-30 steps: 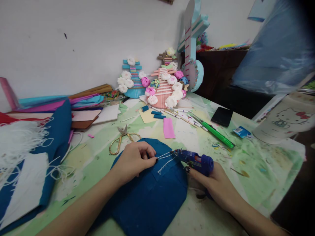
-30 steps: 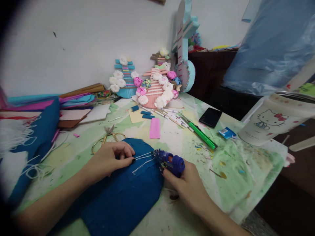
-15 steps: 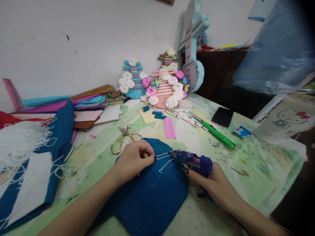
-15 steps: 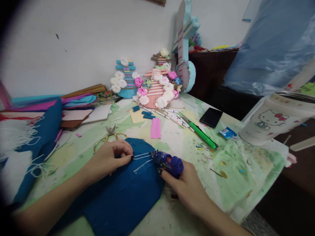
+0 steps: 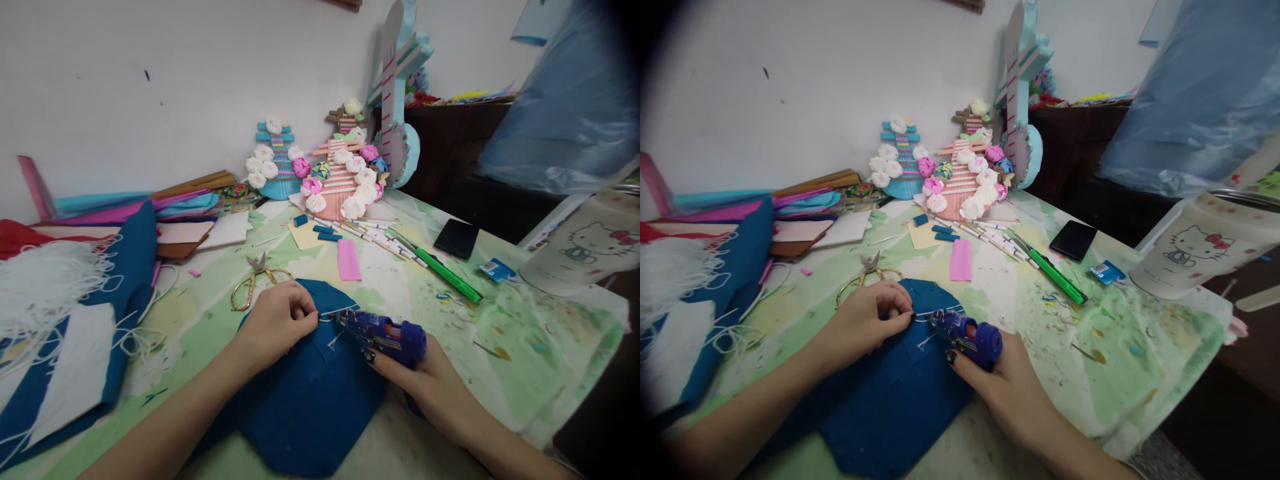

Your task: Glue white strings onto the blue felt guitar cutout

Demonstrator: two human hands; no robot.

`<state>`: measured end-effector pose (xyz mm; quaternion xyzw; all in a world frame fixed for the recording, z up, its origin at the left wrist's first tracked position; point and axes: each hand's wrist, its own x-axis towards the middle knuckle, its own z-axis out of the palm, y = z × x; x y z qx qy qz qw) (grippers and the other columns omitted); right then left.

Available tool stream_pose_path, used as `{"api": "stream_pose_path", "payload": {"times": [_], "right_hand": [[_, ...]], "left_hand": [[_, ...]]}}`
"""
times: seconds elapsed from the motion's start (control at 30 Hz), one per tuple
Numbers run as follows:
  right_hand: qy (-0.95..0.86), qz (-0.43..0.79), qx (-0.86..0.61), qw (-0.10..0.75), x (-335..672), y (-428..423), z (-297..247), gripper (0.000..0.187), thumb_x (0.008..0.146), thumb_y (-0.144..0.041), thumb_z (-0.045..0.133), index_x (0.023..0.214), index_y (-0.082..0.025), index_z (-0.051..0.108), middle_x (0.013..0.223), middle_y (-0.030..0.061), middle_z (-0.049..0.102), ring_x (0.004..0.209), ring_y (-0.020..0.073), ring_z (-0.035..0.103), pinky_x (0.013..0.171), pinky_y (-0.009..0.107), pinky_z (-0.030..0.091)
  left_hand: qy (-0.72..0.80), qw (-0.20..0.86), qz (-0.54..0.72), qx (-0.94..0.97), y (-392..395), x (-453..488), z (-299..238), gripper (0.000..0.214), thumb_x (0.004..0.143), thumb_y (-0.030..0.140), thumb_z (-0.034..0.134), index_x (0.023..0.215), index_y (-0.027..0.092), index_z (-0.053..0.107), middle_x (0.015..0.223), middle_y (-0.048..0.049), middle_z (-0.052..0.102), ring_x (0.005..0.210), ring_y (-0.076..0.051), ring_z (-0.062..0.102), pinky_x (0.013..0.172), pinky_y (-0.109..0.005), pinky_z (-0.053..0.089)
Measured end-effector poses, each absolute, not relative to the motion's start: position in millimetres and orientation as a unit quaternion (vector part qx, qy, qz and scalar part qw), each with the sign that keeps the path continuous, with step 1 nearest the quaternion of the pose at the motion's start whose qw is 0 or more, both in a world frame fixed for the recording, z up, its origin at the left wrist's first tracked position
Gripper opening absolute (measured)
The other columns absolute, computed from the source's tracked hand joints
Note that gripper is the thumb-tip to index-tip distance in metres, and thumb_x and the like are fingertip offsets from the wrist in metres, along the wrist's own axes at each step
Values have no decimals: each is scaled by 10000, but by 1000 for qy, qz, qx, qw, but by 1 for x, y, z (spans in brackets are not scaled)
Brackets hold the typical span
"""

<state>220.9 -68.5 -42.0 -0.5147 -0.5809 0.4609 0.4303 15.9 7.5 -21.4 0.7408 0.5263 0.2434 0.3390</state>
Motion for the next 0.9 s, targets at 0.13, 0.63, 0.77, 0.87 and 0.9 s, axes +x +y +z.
{"api": "stream_pose_path", "payload": {"times": [0.13,0.63,0.77,0.87,0.9], "right_hand": [[-587,466,-511,421,219,-68,-43,229,791,-350,626,932,-180,685,875,32,680,844,209,596,761,303,502],[-596,475,-492,420,217,-69,-50,278,818,-359,611,1036,-204,686,991,47,695,928,235,610,846,349,499],[-599,472,-494,418,217,-68,-52,228,821,-362,608,957,-199,691,938,41,691,901,227,608,833,342,500],[-590,479,-494,422,217,-69,-52,196,816,-359,611,885,-191,683,922,42,689,870,221,607,827,344,501],[-585,485,-493,423,217,-69,-52,190,814,-357,613,872,-190,680,918,41,690,860,217,607,823,342,502]], "left_hand": [[521,322,246,751,9,15,-22,97,694,175,568,599,157,578,799,-24,661,441,-57,498,402,-186,410],[513,384,243,728,8,13,-21,89,700,127,567,613,137,583,762,-3,638,341,-13,454,321,-138,363],[513,390,240,726,9,13,-21,98,683,117,569,587,125,590,843,-16,629,365,-7,466,322,-133,373],[517,390,237,724,9,14,-19,106,670,107,570,567,122,592,855,-22,628,393,-13,480,327,-128,375],[518,389,239,724,9,14,-19,108,666,103,570,562,123,592,851,-23,629,403,-18,489,329,-129,375]]}}
